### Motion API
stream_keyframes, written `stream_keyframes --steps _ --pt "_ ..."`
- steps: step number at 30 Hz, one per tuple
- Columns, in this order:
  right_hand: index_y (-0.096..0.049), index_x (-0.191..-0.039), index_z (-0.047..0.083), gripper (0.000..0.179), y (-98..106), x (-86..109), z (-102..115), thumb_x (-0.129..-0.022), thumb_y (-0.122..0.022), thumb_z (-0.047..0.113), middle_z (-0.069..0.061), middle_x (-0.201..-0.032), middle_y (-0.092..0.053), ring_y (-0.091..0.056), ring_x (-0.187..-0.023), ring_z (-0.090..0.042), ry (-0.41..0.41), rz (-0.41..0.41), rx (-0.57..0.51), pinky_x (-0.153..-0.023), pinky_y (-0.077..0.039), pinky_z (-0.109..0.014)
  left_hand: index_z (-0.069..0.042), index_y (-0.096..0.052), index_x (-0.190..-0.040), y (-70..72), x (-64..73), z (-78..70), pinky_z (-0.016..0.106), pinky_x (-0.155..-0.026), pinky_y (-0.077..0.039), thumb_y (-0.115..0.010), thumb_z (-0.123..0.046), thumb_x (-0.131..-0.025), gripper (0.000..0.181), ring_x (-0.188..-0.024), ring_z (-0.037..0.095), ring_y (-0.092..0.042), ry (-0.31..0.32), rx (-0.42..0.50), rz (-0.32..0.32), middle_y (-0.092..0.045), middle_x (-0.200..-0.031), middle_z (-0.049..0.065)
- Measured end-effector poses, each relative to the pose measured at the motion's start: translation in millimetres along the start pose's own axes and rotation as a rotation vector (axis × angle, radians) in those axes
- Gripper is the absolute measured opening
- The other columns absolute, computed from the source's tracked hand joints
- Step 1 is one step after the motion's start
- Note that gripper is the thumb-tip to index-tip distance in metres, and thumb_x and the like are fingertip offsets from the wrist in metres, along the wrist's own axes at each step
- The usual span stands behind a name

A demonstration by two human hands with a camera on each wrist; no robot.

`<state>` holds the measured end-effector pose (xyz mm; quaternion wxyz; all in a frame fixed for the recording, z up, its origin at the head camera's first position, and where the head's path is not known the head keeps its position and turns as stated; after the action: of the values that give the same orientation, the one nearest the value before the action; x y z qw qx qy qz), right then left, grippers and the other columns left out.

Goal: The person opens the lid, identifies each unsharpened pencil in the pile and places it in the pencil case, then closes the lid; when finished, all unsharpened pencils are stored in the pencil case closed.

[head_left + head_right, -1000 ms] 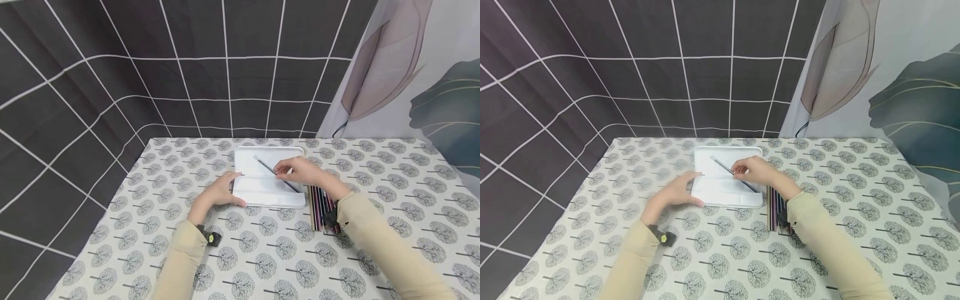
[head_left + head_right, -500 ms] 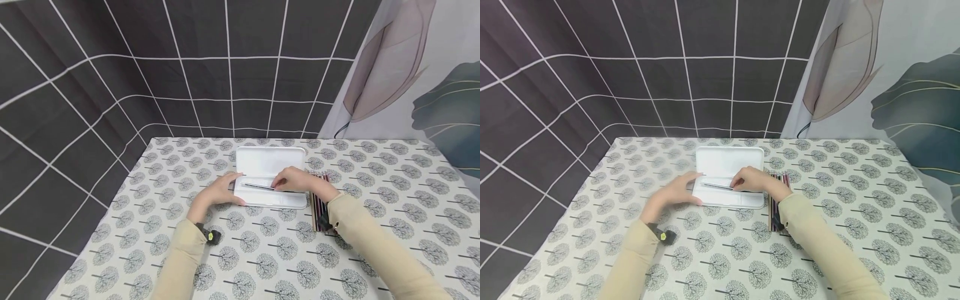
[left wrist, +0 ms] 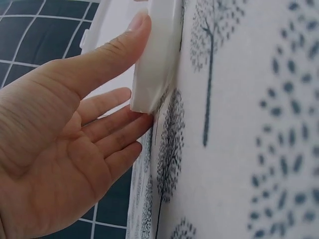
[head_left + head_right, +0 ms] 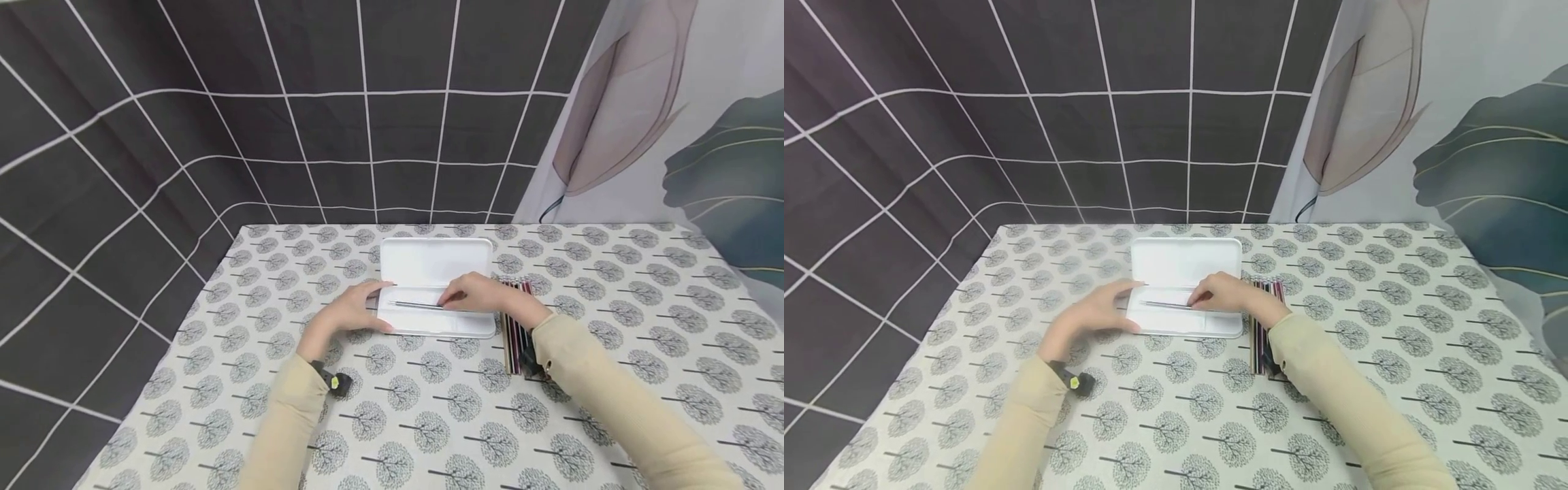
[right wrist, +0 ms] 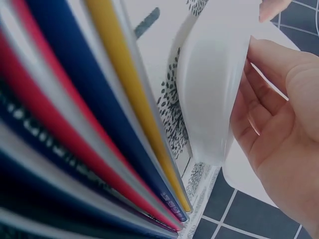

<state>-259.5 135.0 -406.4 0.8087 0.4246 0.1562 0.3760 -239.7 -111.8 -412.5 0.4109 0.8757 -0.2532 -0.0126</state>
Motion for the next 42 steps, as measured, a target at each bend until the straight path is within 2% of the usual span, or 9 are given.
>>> stream_keyframes --steps 4,8,15,20,22,25,30,38,42 --pt "-0.071 -0.100 0.004 0.017 1.6 2.4 0.7 -0.086 -0.064 0.011 -0.006 -0.097 -0.071 -0.064 -0.090 -0.018 -0.008 0.000 0.002 -0.085 -0.053 -0.032 -0.018 -0.044 -0.138 0.8 -0.6 -0.1 0.044 -0.111 -0.028 -0.086 -0.032 -0.061 0.090 -0.132 0.025 -0.038 -0.016 0.019 -0.007 -0.043 -0.143 0.007" --pt "-0.070 -0.101 0.005 0.018 4.4 10.1 -2.5 -0.087 -0.064 0.014 -0.004 -0.095 -0.070 -0.064 -0.087 -0.016 -0.013 -0.050 0.034 -0.082 -0.053 -0.032 -0.018 -0.046 -0.136 0.5 0.6 1.3 0.044 -0.111 -0.028 -0.086 -0.034 -0.060 0.087 -0.132 0.024 -0.038 -0.005 0.026 -0.020 -0.043 -0.143 0.005" --pt "-0.068 -0.105 0.006 0.020 13.0 43.6 -11.3 -0.086 -0.065 0.011 -0.005 -0.100 -0.067 -0.061 -0.085 -0.018 -0.007 -0.243 0.085 -0.078 -0.053 -0.037 -0.019 -0.046 -0.136 -0.3 2.9 4.9 0.043 -0.111 -0.027 -0.087 -0.032 -0.059 0.088 -0.133 0.024 -0.037 0.010 0.044 -0.025 -0.043 -0.143 0.005" --pt "-0.067 -0.107 0.006 0.024 18.6 72.9 -21.7 -0.084 -0.068 0.012 -0.007 -0.102 -0.068 -0.063 -0.091 -0.024 -0.120 -0.357 0.045 -0.084 -0.051 -0.044 -0.018 -0.046 -0.136 0.7 2.8 4.8 0.045 -0.111 -0.028 -0.086 -0.032 -0.060 0.088 -0.133 0.025 -0.038 0.005 0.037 -0.025 -0.044 -0.143 0.006" --pt "-0.067 -0.107 0.004 0.027 19.9 83.5 -25.1 -0.083 -0.069 0.014 -0.007 -0.098 -0.069 -0.063 -0.090 -0.022 -0.200 -0.359 0.010 -0.084 -0.052 -0.039 -0.017 -0.046 -0.136 0.9 3.0 4.4 0.045 -0.111 -0.027 -0.087 -0.032 -0.060 0.088 -0.133 0.026 -0.037 0.004 0.036 -0.022 -0.044 -0.143 0.007" --pt "-0.065 -0.109 0.002 0.032 20.3 96.9 -28.7 -0.082 -0.071 0.018 -0.004 -0.091 -0.068 -0.061 -0.080 -0.015 -0.340 -0.314 -0.072 -0.073 -0.052 -0.026 -0.017 -0.045 -0.136 0.6 3.1 3.8 0.044 -0.111 -0.027 -0.087 -0.032 -0.060 0.088 -0.133 0.025 -0.037 0.002 0.037 -0.019 -0.043 -0.143 0.006" --pt "-0.065 -0.107 0.003 0.039 18.3 105.0 -26.7 -0.079 -0.073 0.030 0.000 -0.082 -0.064 -0.055 -0.072 -0.014 -0.506 -0.270 -0.138 -0.066 -0.047 -0.026 -0.017 -0.045 -0.136 0.4 3.0 3.8 0.044 -0.111 -0.027 -0.087 -0.031 -0.060 0.087 -0.133 0.025 -0.037 0.004 0.040 -0.025 -0.043 -0.143 0.007" --pt "-0.064 -0.100 0.001 0.036 12.9 96.6 -21.4 -0.078 -0.074 0.029 0.000 -0.070 -0.059 -0.055 -0.060 -0.014 -0.562 -0.230 -0.133 -0.059 -0.044 -0.028 -0.018 -0.045 -0.137 -0.4 2.3 2.8 0.044 -0.111 -0.027 -0.086 -0.032 -0.060 0.088 -0.134 0.025 -0.036 0.009 0.031 -0.022 -0.042 -0.144 0.006" --pt "-0.063 -0.096 0.001 0.039 12.7 92.7 -17.7 -0.073 -0.077 0.030 -0.002 -0.073 -0.057 -0.052 -0.062 -0.015 -0.573 -0.202 -0.099 -0.058 -0.044 -0.027 -0.018 -0.045 -0.137 -0.4 1.1 1.6 0.047 -0.111 -0.027 -0.086 -0.033 -0.060 0.089 -0.134 0.027 -0.036 -0.007 0.023 -0.022 -0.041 -0.144 0.007"
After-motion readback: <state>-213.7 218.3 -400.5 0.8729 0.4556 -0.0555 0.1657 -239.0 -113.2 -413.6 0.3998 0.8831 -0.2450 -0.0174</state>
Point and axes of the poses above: each hand's wrist, its own x-axis away from the middle knuckle, its own y-axis out of the back of the hand, z = x × y, the point moved 3 cm from there along -x, towards the middle knuckle
